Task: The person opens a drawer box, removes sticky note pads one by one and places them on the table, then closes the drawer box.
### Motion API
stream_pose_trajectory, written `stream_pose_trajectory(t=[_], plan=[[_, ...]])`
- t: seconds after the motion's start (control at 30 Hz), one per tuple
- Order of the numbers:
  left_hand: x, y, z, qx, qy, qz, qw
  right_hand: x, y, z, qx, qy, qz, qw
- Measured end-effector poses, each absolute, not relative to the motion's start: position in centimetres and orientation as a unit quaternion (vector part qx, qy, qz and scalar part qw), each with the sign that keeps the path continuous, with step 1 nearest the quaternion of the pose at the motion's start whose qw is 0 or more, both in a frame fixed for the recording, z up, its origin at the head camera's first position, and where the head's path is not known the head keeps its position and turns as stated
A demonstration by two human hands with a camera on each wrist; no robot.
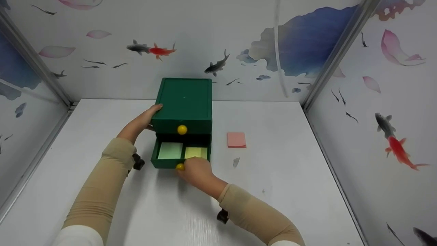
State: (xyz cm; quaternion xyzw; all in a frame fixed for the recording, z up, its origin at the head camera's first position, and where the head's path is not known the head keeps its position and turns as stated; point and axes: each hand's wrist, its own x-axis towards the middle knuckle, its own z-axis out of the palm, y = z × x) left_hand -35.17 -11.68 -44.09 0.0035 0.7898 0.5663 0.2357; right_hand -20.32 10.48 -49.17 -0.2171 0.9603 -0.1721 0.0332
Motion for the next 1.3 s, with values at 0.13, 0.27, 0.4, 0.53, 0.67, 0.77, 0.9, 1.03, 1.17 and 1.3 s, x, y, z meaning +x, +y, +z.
stream_pose_trajectory(t=[0.13,0.27,0.4,0.53,0.67,0.77,0.9,1.03,1.17,1.3], plan=[[-35.1,-11.7,-44.0,0.003,0.790,0.565,0.238,-20.0,10.5,-49.3,-0.218,0.960,-0.172,0.034],[-35.1,-11.8,-44.0,0.005,0.790,0.564,0.239,-19.7,10.5,-49.3,-0.223,0.960,-0.169,0.032],[-35.2,-11.8,-44.0,0.007,0.790,0.566,0.238,-19.3,10.5,-49.2,-0.227,0.960,-0.162,0.028],[-35.1,-11.8,-44.0,0.009,0.791,0.564,0.237,-18.9,10.4,-49.2,-0.223,0.960,-0.164,0.036],[-35.1,-11.8,-44.0,0.007,0.792,0.564,0.235,-18.5,10.3,-49.1,-0.213,0.962,-0.166,0.047],[-35.1,-11.8,-43.9,0.003,0.789,0.568,0.234,-18.3,10.3,-49.2,-0.216,0.962,-0.163,0.040],[-35.2,-11.7,-44.0,-0.001,0.787,0.571,0.232,-18.0,10.4,-49.5,-0.228,0.960,-0.158,0.022],[-35.3,-11.7,-44.0,-0.002,0.787,0.572,0.231,-17.7,10.6,-49.7,-0.236,0.959,-0.159,0.016],[-35.2,-11.7,-44.1,-0.001,0.787,0.572,0.231,-17.4,10.7,-49.8,-0.236,0.959,-0.156,0.018],[-35.2,-11.7,-44.1,0.001,0.786,0.573,0.232,-17.1,10.8,-49.9,-0.233,0.960,-0.155,0.019]])
